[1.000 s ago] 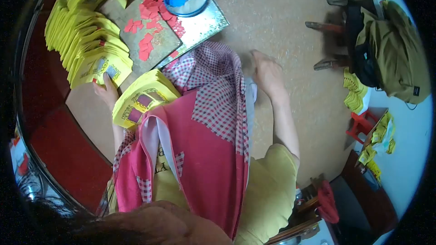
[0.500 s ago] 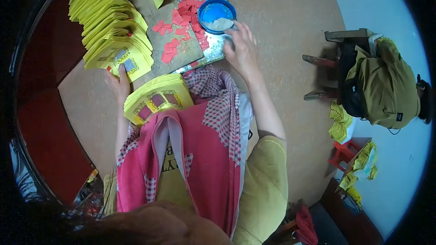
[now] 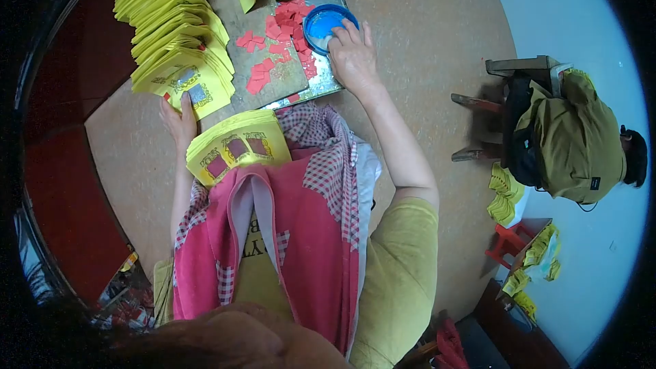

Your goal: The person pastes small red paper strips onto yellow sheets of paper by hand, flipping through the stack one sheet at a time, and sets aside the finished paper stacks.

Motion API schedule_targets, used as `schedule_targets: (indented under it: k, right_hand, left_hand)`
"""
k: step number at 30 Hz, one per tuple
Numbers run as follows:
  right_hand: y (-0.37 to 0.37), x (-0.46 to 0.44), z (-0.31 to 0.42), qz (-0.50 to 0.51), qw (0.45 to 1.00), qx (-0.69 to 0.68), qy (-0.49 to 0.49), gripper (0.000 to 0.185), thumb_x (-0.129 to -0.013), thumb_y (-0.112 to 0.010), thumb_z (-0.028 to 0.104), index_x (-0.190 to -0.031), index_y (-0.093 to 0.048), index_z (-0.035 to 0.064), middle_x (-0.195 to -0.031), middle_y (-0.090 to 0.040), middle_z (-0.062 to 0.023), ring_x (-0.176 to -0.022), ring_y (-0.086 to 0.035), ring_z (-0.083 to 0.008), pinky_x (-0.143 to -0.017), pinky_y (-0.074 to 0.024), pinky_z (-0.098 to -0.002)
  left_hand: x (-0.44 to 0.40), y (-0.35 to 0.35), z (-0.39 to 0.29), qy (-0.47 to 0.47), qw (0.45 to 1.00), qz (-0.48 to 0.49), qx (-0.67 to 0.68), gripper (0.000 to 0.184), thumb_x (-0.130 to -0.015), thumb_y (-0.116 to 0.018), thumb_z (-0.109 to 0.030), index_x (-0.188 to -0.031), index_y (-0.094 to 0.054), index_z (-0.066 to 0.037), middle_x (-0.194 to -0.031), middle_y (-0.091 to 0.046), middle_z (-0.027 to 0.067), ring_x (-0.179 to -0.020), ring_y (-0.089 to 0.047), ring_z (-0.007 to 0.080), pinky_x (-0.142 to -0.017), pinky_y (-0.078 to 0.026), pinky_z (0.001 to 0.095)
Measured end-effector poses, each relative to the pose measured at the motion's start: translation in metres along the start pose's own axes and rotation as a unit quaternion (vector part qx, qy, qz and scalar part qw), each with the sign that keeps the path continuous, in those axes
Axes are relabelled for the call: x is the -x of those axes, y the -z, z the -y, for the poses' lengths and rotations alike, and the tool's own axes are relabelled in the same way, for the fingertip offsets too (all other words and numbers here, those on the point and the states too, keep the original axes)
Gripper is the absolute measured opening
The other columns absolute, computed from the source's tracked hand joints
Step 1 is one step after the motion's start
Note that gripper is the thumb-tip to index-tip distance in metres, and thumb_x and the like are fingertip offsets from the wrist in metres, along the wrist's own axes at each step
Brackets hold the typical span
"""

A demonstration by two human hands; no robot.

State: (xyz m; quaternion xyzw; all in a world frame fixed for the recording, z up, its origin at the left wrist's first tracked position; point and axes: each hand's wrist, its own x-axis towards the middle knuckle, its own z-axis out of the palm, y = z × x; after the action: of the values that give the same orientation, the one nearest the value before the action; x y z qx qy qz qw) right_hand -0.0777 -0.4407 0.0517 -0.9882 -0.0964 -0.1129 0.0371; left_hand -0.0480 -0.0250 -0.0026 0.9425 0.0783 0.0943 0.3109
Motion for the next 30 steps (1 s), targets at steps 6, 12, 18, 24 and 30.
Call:
schedule_targets:
  k: [6, 12, 18, 24, 30]
  right_hand:
    - [0.011, 0.002, 0.046, -0.043, 0.985, -0.164, -0.028, 0.023, -0.082, -0.064, 0.009, -0.105, -0.068, 0.0057, -0.132, -0.061, -0.019, -0.135, -0.048, -0.0381, -0.114, -0.0317, -0.0576]
    - [-0.016, -0.011, 0.085, -0.032, 0.949, -0.313, 0.016, 0.035, -0.086, -0.058, 0.005, -0.119, -0.069, 0.0072, -0.137, -0.058, -0.0212, -0.136, -0.046, -0.0408, -0.114, -0.0318, -0.0551]
    - [-0.013, -0.011, 0.088, 0.008, 0.987, -0.134, 0.084, 0.039, -0.088, -0.057, 0.004, -0.126, -0.066, 0.0067, -0.144, -0.054, -0.0177, -0.14, -0.042, -0.0386, -0.117, -0.027, -0.0561]
    - [-0.013, 0.001, 0.086, 0.032, 0.989, -0.057, 0.131, 0.039, -0.082, -0.062, 0.006, -0.12, -0.067, 0.0041, -0.137, -0.059, -0.0171, -0.138, -0.045, -0.0376, -0.117, -0.0259, -0.0591]
    - [0.009, -0.024, 0.094, 0.0, 0.992, -0.1, 0.074, 0.016, -0.085, -0.066, 0.016, -0.096, -0.066, 0.0043, -0.127, -0.062, -0.0194, -0.131, -0.05, -0.0379, -0.114, -0.0273, -0.0594]
  left_hand:
    - [0.003, 0.001, -0.003, 0.017, 1.0, -0.008, -0.013, 0.077, -0.096, -0.062, -0.045, -0.147, -0.038, 0.008, -0.146, -0.046, 0.0279, -0.136, -0.041, 0.0423, -0.115, -0.03, 0.0496]
    - [0.003, -0.005, 0.002, -0.006, 1.0, -0.027, -0.005, 0.077, -0.096, -0.062, -0.045, -0.147, -0.038, 0.008, -0.147, -0.046, 0.0275, -0.137, -0.04, 0.0416, -0.115, -0.029, 0.0498]
    - [0.005, 0.0, 0.004, 0.017, 0.998, -0.023, 0.047, 0.075, -0.096, -0.064, -0.041, -0.149, -0.037, 0.007, -0.145, -0.049, 0.0272, -0.137, -0.042, 0.0396, -0.116, -0.03, 0.0471]
    - [0.033, 0.045, -0.013, 0.03, 0.958, -0.053, 0.281, 0.062, -0.101, -0.06, -0.03, -0.147, -0.042, 0.006, -0.138, -0.056, 0.0219, -0.129, -0.052, 0.0292, -0.11, -0.04, 0.0424]
    - [0.077, 0.077, -0.061, -0.027, 0.934, 0.105, 0.341, 0.058, -0.096, -0.067, -0.029, -0.146, -0.049, -0.005, -0.136, -0.057, 0.0197, -0.125, -0.056, 0.0267, -0.105, -0.047, 0.0415]
